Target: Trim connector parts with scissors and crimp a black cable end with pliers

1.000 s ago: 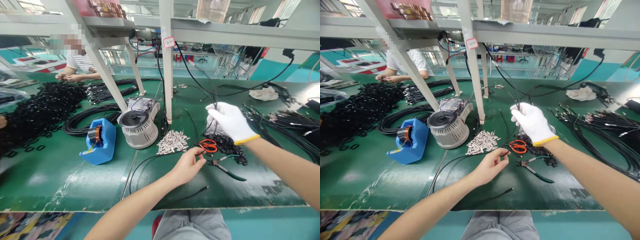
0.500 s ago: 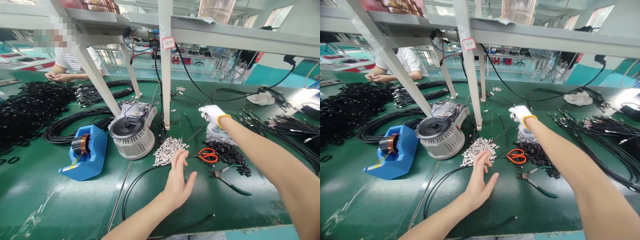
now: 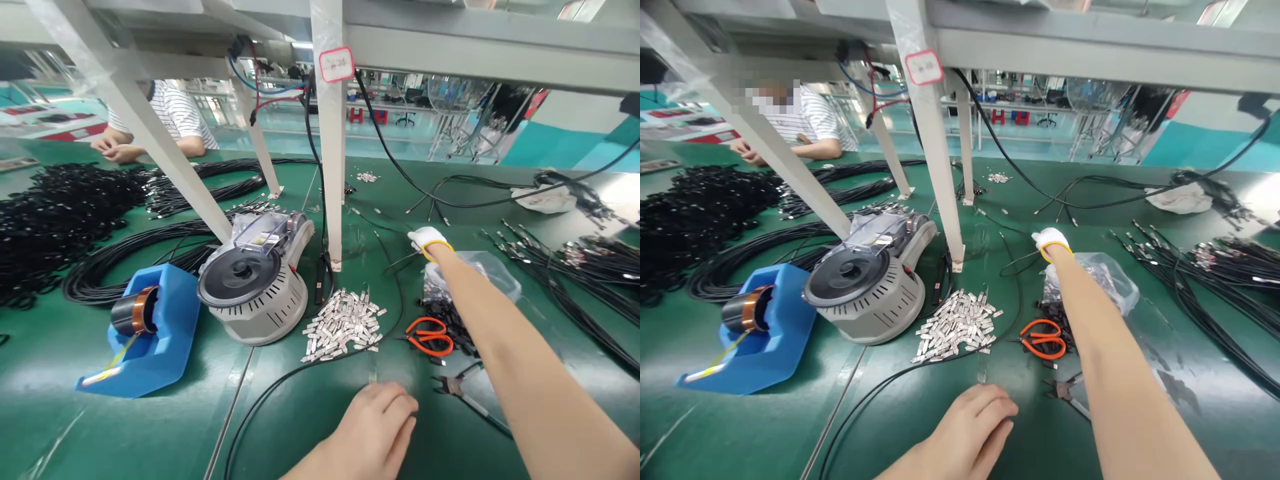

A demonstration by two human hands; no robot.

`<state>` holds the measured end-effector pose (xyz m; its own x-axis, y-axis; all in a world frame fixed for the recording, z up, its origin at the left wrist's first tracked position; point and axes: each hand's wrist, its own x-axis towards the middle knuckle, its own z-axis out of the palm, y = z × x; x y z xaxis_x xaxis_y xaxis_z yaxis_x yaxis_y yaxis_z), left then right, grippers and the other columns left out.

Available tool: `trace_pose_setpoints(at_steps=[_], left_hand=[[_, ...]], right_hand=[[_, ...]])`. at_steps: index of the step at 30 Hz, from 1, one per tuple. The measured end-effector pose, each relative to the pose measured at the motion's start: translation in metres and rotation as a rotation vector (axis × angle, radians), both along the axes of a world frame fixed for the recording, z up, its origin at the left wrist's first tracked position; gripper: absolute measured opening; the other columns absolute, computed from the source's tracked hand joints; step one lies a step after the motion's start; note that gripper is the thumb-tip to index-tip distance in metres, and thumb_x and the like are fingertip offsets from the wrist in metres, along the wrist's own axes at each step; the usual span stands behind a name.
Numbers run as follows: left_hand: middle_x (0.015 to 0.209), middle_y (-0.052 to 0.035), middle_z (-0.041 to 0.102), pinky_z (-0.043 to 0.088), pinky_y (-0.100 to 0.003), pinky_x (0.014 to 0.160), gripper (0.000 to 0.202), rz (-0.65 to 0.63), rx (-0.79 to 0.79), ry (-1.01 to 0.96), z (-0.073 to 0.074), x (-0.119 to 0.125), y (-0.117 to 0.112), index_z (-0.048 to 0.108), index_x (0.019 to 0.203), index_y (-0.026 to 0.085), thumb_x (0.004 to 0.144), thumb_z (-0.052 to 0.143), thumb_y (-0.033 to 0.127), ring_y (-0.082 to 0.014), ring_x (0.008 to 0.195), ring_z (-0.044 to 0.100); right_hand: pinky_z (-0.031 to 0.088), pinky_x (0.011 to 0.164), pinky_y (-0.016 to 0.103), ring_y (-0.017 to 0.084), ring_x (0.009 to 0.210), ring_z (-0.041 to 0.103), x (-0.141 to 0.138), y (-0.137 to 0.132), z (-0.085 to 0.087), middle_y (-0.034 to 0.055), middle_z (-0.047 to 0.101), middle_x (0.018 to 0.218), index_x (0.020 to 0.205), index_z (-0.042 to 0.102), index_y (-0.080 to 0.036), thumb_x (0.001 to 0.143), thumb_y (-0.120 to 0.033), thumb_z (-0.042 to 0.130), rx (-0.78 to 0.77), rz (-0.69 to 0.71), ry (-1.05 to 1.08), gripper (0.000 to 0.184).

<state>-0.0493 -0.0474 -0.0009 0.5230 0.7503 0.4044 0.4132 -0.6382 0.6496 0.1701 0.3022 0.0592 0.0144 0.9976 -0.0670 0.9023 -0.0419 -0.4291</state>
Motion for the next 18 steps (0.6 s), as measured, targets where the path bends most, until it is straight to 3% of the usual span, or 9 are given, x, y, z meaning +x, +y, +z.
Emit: trace_pose_setpoints(at_steps=[3, 6, 10, 11, 12, 15, 18], left_hand=[[0.095, -0.0065, 0.075, 0.059, -0.035, 0.076, 0.019, -0.032, -0.044, 0.094, -0.004, 0.002, -0.001, 0.060, 0.114, 0.019, 0.098, 0.049, 0.019, -0.0205, 0.080, 0.070], [0.093, -0.0064, 0.075, 0.056, -0.036, 0.077, 0.021, -0.062, -0.110, 0.193, -0.007, 0.004, -0.001, 0.064, 0.110, 0.019, 0.102, 0.045, 0.023, -0.0214, 0.080, 0.070], [0.096, -0.0074, 0.075, 0.053, -0.033, 0.085, 0.024, -0.097, -0.218, 0.194, -0.011, 0.008, 0.002, 0.068, 0.104, 0.019, 0.104, 0.045, 0.026, -0.0205, 0.089, 0.070], [0.096, -0.0073, 0.075, 0.053, -0.032, 0.085, 0.024, -0.095, -0.246, 0.173, -0.013, 0.009, 0.002, 0.068, 0.103, 0.019, 0.104, 0.045, 0.027, -0.0198, 0.089, 0.070], [0.095, -0.0071, 0.075, 0.052, -0.031, 0.084, 0.024, -0.096, -0.274, 0.150, -0.014, 0.010, 0.003, 0.069, 0.101, 0.019, 0.104, 0.046, 0.027, -0.0191, 0.088, 0.069], [0.092, -0.0060, 0.073, 0.049, -0.028, 0.079, 0.024, -0.085, -0.341, 0.087, -0.016, 0.014, 0.003, 0.070, 0.098, 0.018, 0.103, 0.049, 0.028, -0.0168, 0.083, 0.066], [0.092, -0.0051, 0.073, 0.046, -0.025, 0.072, 0.024, -0.050, -0.392, 0.061, -0.016, 0.017, 0.001, 0.071, 0.099, 0.017, 0.102, 0.050, 0.029, -0.0141, 0.076, 0.061]], right_hand=[[0.054, 0.105, 0.049, 0.024, 0.120, 0.064, 0.006, -0.003, 0.007, 0.0116, 0.064, 0.135, 0.134, 0.063, -0.017, 0.100, -0.049, 0.062, 0.073, -0.031, -0.034, 0.047], [0.044, 0.115, 0.050, 0.029, 0.130, 0.060, 0.013, -0.028, 0.024, 0.0158, 0.064, 0.141, 0.140, 0.062, -0.016, 0.100, -0.049, 0.059, 0.184, 0.000, -0.064, 0.053], [0.034, 0.122, 0.044, 0.028, 0.142, 0.050, 0.026, -0.112, 0.051, 0.0113, 0.053, 0.157, 0.155, 0.050, -0.020, 0.106, -0.040, 0.042, 0.422, 0.110, -0.102, 0.053], [0.033, 0.122, 0.044, 0.029, 0.143, 0.049, 0.030, -0.137, 0.056, 0.0142, 0.052, 0.157, 0.155, 0.049, -0.016, 0.107, -0.038, 0.037, 0.569, 0.237, -0.148, 0.054], [0.031, 0.123, 0.042, 0.027, 0.145, 0.046, 0.034, -0.163, 0.058, 0.0133, 0.050, 0.159, 0.155, 0.048, -0.016, 0.108, -0.038, 0.033, 0.598, 0.299, -0.173, 0.055], [0.042, 0.109, 0.039, 0.026, 0.121, 0.062, 0.042, -0.226, 0.046, 0.0102, 0.071, 0.132, 0.131, 0.070, -0.022, 0.104, -0.038, 0.043, 0.405, 0.573, -0.311, 0.041], [0.043, 0.091, 0.035, 0.025, 0.099, 0.067, 0.045, -0.260, 0.019, 0.0123, 0.077, 0.104, 0.117, 0.075, -0.018, 0.097, -0.029, 0.054, 0.269, 0.700, -0.413, 0.031]])
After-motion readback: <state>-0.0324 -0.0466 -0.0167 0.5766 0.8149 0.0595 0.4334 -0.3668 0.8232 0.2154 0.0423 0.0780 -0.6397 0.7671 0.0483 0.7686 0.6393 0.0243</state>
